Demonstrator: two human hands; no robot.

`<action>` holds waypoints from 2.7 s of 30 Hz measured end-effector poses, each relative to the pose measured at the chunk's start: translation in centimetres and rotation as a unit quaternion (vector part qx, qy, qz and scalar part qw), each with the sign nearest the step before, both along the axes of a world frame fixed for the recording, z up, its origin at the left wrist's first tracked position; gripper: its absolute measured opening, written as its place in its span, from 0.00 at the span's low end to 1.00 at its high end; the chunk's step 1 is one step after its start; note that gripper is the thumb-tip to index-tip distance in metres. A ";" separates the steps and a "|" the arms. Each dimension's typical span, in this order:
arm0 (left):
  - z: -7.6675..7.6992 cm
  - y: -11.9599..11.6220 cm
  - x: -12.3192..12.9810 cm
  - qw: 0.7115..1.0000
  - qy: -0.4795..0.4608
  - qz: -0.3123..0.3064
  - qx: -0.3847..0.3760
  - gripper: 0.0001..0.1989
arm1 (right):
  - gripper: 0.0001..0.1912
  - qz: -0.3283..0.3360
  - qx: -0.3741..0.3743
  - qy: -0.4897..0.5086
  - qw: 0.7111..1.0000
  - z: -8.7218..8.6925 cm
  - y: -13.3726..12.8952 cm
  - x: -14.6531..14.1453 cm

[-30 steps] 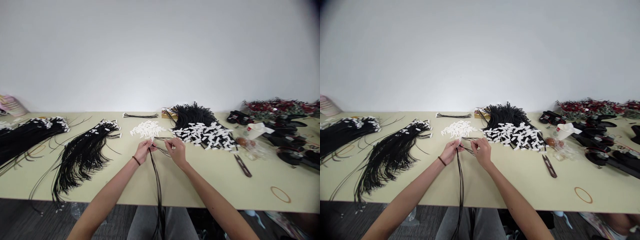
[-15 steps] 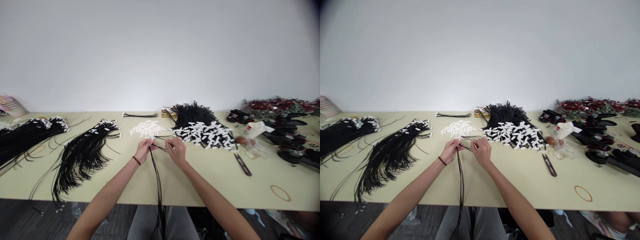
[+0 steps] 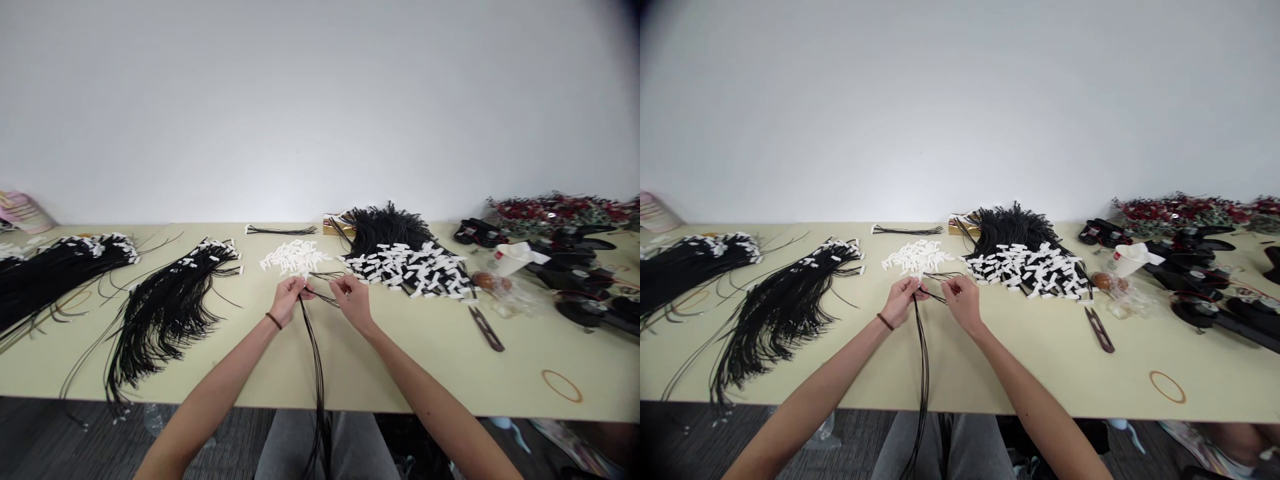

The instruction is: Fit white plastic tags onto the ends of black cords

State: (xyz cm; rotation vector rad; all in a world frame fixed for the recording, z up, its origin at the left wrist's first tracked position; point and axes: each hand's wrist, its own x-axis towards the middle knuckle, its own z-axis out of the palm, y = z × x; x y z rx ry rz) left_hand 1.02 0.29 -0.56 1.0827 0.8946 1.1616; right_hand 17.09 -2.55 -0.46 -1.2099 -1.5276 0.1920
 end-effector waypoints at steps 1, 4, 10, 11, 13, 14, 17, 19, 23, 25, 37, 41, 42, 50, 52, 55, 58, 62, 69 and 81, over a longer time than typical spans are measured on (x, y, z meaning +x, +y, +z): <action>0.0 0.0 0.0 1.000 0.006 -0.004 0.002 0.19 | 0.13 0.000 0.014 -0.036 0.999 0.0 0.0 0.1; 0.0 -0.1 0.1 0.999 0.024 -0.031 0.003 0.18 | 0.11 -0.008 0.062 -0.161 0.985 0.2 -0.2 0.1; 0.1 -0.2 -0.1 0.993 0.048 -0.104 -0.002 0.18 | 0.07 0.021 0.081 -0.241 0.967 0.6 -0.5 0.1; 0.1 -0.2 -0.1 0.993 0.049 -0.109 -0.002 0.18 | 0.07 0.040 0.078 -0.238 0.967 0.7 -0.5 0.1; 0.2 -0.2 -0.2 0.992 0.052 -0.119 -0.001 0.18 | 0.07 0.082 0.070 -0.223 0.969 0.7 -0.5 0.1; 0.1 -0.2 -0.2 0.991 0.053 -0.123 -0.002 0.18 | 0.07 0.099 0.064 -0.213 0.970 0.7 -0.5 0.1; 0.1 -0.2 -0.2 0.989 0.056 -0.137 -0.004 0.18 | 0.08 0.119 0.044 -0.190 0.974 0.6 -0.5 0.1; 0.1 -0.3 -0.1 0.988 0.055 -0.141 -0.005 0.18 | 0.08 0.122 0.040 -0.184 0.975 0.5 -0.5 0.1; 0.1 -0.3 -0.2 0.987 0.055 -0.150 -0.005 0.18 | 0.09 0.126 0.038 -0.188 0.973 0.7 -0.5 0.2; 0.1 -0.3 -0.2 0.986 0.054 -0.155 -0.008 0.17 | 0.09 0.124 0.033 -0.189 0.974 0.7 -0.5 0.3; -0.6 0.5 -0.2 0.989 -0.088 -0.056 -0.108 0.12 | 0.12 0.080 0.161 -0.284 0.942 0.0 -0.3 0.0; -0.4 0.4 0.0 0.982 -0.126 -0.056 -0.130 0.10 | 0.10 0.118 0.198 -0.337 0.913 -0.7 -0.2 -0.6; -0.3 0.4 0.1 0.980 -0.136 -0.058 -0.135 0.09 | 0.09 0.115 0.206 -0.343 0.909 -0.9 -0.2 -0.8; -0.1 0.0 0.6 0.964 -0.189 -0.072 -0.172 0.09 | 0.10 0.079 0.230 -0.350 0.905 -1.4 0.3 -1.1; -0.1 -0.1 0.7 0.962 -0.197 -0.073 -0.174 0.09 | 0.09 0.074 0.234 -0.350 0.904 -1.2 0.2 -1.0; 0.0 -0.1 0.7 0.960 -0.205 -0.068 -0.181 0.08 | 0.09 0.068 0.245 -0.352 0.901 -1.1 0.1 -1.1; 0.1 -0.2 0.7 0.956 -0.208 -0.059 -0.197 0.08 | 0.08 0.062 0.256 -0.350 0.899 -1.0 0.0 -1.3; 0.2 -0.3 0.7 0.954 -0.210 -0.049 -0.209 0.10 | 0.07 0.054 0.264 -0.347 0.899 -1.0 -0.1 -1.5; 0.2 -0.3 0.7 0.956 -0.222 -0.059 -0.185 0.07 | 0.07 0.070 0.251 -0.303 0.917 -1.2 -0.1 -1.8; 0.3 -0.1 0.5 0.973 -0.163 -0.001 -0.164 0.09 | 0.07 0.213 -0.017 0.265 0.940 2.0 -0.2 0.2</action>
